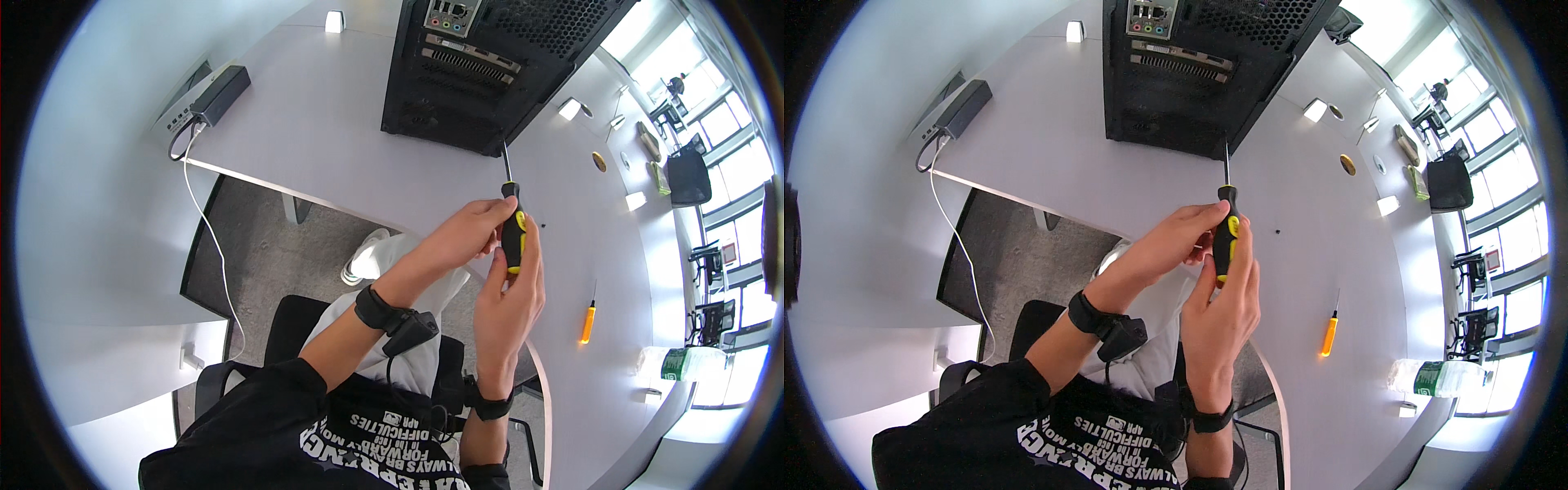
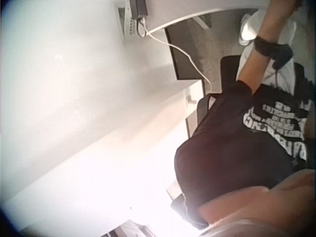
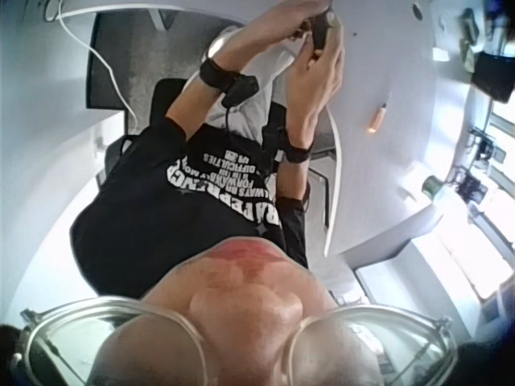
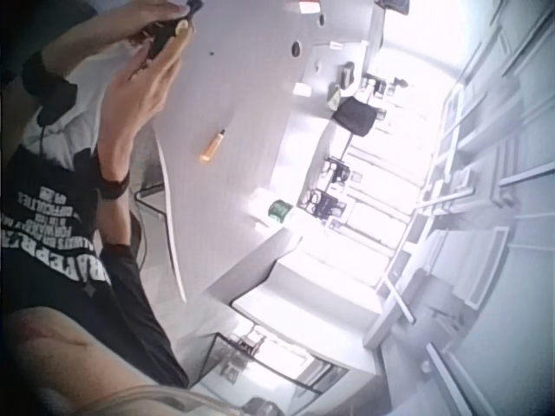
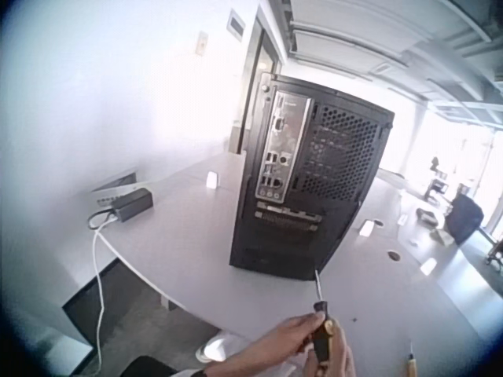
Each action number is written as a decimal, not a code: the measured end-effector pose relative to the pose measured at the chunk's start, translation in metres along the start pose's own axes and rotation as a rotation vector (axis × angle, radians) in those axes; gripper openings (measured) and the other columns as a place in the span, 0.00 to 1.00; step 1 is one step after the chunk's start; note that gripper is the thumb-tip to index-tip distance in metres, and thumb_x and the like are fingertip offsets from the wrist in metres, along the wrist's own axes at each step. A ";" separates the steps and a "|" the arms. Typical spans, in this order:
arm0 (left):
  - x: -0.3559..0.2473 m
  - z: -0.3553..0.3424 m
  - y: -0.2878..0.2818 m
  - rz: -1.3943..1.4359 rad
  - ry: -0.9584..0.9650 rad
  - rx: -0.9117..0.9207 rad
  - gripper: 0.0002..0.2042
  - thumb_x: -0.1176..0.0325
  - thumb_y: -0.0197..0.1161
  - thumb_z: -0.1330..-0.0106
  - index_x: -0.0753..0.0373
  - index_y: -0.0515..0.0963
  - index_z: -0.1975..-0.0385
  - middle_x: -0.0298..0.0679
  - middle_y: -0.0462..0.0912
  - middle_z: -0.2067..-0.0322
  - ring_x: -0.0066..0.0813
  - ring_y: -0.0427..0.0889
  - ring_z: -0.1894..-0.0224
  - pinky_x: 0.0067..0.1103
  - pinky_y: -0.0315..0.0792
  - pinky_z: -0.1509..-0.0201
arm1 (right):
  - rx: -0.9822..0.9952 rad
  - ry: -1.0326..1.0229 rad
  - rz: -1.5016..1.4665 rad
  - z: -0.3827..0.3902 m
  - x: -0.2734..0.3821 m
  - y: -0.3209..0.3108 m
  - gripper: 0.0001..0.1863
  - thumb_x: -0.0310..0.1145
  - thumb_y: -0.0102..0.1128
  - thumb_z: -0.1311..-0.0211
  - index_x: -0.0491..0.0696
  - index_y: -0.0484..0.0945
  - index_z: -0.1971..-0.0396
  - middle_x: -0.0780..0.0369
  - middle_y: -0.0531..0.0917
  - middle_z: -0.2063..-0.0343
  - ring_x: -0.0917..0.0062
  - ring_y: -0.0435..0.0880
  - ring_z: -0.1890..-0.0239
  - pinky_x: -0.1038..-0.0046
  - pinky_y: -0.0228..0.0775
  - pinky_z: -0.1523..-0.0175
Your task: The person unscrews several screws from the back of a computer tower using a screwdriver, walks to another room to retrieve a small part, and then returns to screw it into the back of the tower.
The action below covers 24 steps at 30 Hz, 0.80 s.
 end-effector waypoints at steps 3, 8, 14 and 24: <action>-0.001 0.008 0.000 0.077 -0.012 0.044 0.21 0.50 0.47 0.24 0.60 0.80 0.55 0.23 0.69 0.79 0.12 0.63 0.78 0.12 0.58 0.74 | -0.062 -0.219 0.232 0.001 0.006 -0.004 0.31 0.16 0.57 0.46 0.57 0.78 0.40 0.63 0.65 0.73 0.71 0.70 0.70 0.71 0.66 0.68; -0.003 0.007 -0.007 0.138 0.059 -0.051 0.17 0.49 0.53 0.26 0.57 0.78 0.60 0.23 0.71 0.76 0.12 0.65 0.76 0.13 0.60 0.72 | -0.084 -0.403 0.398 -0.006 0.003 -0.009 0.29 0.16 0.59 0.48 0.59 0.84 0.47 0.63 0.60 0.72 0.72 0.64 0.68 0.72 0.64 0.68; -0.001 0.002 -0.003 0.133 -0.004 -0.018 0.17 0.50 0.56 0.28 0.59 0.78 0.61 0.27 0.76 0.72 0.15 0.72 0.71 0.16 0.67 0.66 | 0.099 -0.240 0.110 0.001 0.000 -0.005 0.30 0.27 0.60 0.37 0.53 0.68 0.33 0.60 0.70 0.64 0.73 0.74 0.64 0.73 0.70 0.64; -0.003 0.007 -0.004 0.245 0.047 0.086 0.23 0.56 0.55 0.26 0.70 0.73 0.42 0.37 0.81 0.57 0.21 0.82 0.55 0.21 0.76 0.48 | -0.038 -0.168 -0.085 0.003 -0.005 -0.011 0.21 0.23 0.60 0.39 0.46 0.76 0.44 0.56 0.74 0.55 0.72 0.79 0.62 0.75 0.74 0.61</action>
Point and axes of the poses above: each hand's wrist, its own z-axis away from the middle knuckle, its own y-axis out of the palm, x = y × z, the point moved 5 cm from there along -z, towards the middle knuckle
